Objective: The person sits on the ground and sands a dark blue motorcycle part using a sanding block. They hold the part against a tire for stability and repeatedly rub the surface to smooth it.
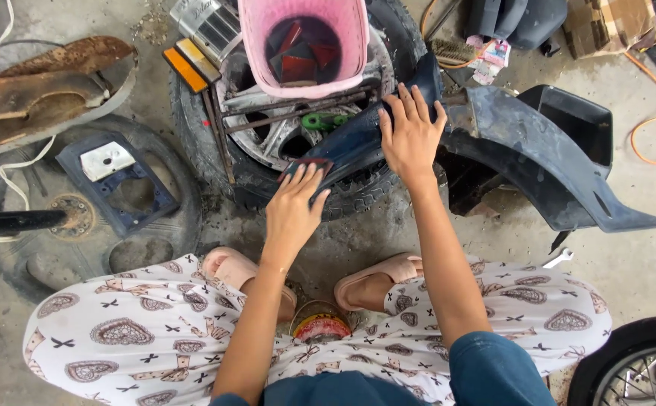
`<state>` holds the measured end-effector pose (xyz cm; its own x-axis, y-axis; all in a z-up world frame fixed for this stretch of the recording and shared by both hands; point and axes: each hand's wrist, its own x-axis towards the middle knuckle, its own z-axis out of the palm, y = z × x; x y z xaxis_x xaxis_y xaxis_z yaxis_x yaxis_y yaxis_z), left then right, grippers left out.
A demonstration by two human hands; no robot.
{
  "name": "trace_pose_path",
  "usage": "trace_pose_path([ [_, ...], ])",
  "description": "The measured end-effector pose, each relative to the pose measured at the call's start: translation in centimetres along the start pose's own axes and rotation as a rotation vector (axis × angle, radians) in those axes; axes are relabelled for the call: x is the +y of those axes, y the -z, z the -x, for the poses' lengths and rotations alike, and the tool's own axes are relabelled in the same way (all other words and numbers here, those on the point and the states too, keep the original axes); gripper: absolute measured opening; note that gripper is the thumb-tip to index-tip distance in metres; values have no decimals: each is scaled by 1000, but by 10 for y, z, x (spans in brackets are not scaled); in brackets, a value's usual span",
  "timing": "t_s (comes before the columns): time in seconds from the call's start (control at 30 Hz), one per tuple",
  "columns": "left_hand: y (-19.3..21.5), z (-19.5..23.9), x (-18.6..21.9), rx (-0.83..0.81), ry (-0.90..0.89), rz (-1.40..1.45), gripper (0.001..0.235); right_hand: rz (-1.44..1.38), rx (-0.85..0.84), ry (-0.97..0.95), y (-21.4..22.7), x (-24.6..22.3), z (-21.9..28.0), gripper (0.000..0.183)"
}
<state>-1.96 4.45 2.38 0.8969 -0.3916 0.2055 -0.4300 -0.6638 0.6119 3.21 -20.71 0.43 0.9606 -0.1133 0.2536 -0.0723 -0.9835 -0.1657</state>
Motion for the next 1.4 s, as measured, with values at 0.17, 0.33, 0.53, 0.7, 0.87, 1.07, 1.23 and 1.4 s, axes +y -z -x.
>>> trace_pose_path([
  [0.17,-53,-23,0,100,-87,-14,26,34,12,-8,-3,1,0,33],
  [0.33,-28,-7,-3,178,-26,115,18,27,9,-7,-4,3,0,33],
  [0.53,-27,4,1,169,34,16,18,-12,-26,-25,-5,2,-1,29],
  [0.7,-62,-37,15,205,-150,-15,18,3,11,-29,-3,0,1,28],
  [0.87,-24,-10,10,191,-63,-23,22,54,39,42,-2,8,-6,26],
  [1.07,-12,17,-7,154,49,-97,24,25,1,143,-2,39,-26,34],
  [1.23,-68,-21,8,135,-38,-219,38,-16,-35,118,5,34,-26,46],
  [1.4,-107,-81,44,166,-117,8,48,-178,-91,-2,12,30,-33,52],
])
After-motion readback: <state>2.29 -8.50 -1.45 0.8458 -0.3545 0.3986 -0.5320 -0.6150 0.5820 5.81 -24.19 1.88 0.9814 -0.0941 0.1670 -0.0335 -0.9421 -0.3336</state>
